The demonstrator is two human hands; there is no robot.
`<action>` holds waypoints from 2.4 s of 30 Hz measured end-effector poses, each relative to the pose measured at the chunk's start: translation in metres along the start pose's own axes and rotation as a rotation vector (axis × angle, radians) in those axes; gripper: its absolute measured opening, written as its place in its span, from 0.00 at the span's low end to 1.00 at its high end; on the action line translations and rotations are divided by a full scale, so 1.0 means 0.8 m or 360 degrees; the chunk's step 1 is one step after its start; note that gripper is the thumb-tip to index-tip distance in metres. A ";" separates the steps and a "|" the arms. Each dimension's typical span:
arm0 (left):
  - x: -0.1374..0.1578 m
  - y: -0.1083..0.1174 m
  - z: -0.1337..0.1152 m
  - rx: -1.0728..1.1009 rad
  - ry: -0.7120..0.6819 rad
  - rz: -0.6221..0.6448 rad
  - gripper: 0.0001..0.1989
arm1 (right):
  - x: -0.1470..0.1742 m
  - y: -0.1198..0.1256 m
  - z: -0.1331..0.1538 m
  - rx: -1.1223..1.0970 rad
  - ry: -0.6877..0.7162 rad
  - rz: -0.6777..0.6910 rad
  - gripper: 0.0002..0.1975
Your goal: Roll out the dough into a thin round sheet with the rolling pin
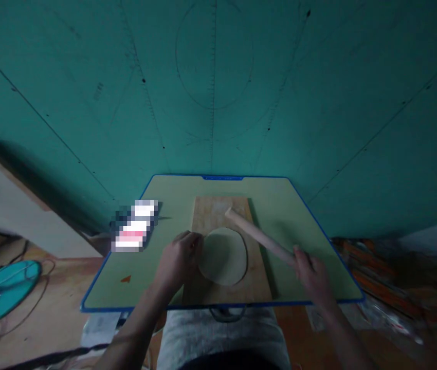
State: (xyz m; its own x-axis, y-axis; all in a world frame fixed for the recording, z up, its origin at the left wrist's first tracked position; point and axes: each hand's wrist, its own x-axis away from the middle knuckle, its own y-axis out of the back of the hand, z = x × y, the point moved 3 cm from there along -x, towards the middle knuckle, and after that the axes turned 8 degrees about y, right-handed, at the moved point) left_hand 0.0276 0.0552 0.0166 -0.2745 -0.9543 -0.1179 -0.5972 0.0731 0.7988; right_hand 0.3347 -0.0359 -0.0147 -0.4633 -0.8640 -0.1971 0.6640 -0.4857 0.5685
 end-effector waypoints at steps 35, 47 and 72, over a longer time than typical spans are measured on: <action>0.021 -0.029 0.041 -0.0541 -0.0497 0.0042 0.37 | -0.001 0.006 -0.033 -0.0412 -0.0147 -0.0341 0.23; 0.067 -0.044 0.056 -0.0477 -0.0330 -0.0077 0.28 | 0.002 0.002 -0.034 -0.0637 -0.0285 -0.0369 0.25; 0.052 -0.104 -0.091 -0.0666 -0.0443 0.0077 0.25 | 0.016 0.023 -0.023 -0.0409 -0.0267 -0.0321 0.18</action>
State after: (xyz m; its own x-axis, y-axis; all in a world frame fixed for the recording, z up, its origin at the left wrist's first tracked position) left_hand 0.1205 -0.0117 -0.0120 -0.5193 -0.8350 -0.1820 -0.2408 -0.0614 0.9686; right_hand 0.3514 -0.0580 -0.0213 -0.6755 -0.7242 -0.1387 0.6655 -0.6798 0.3084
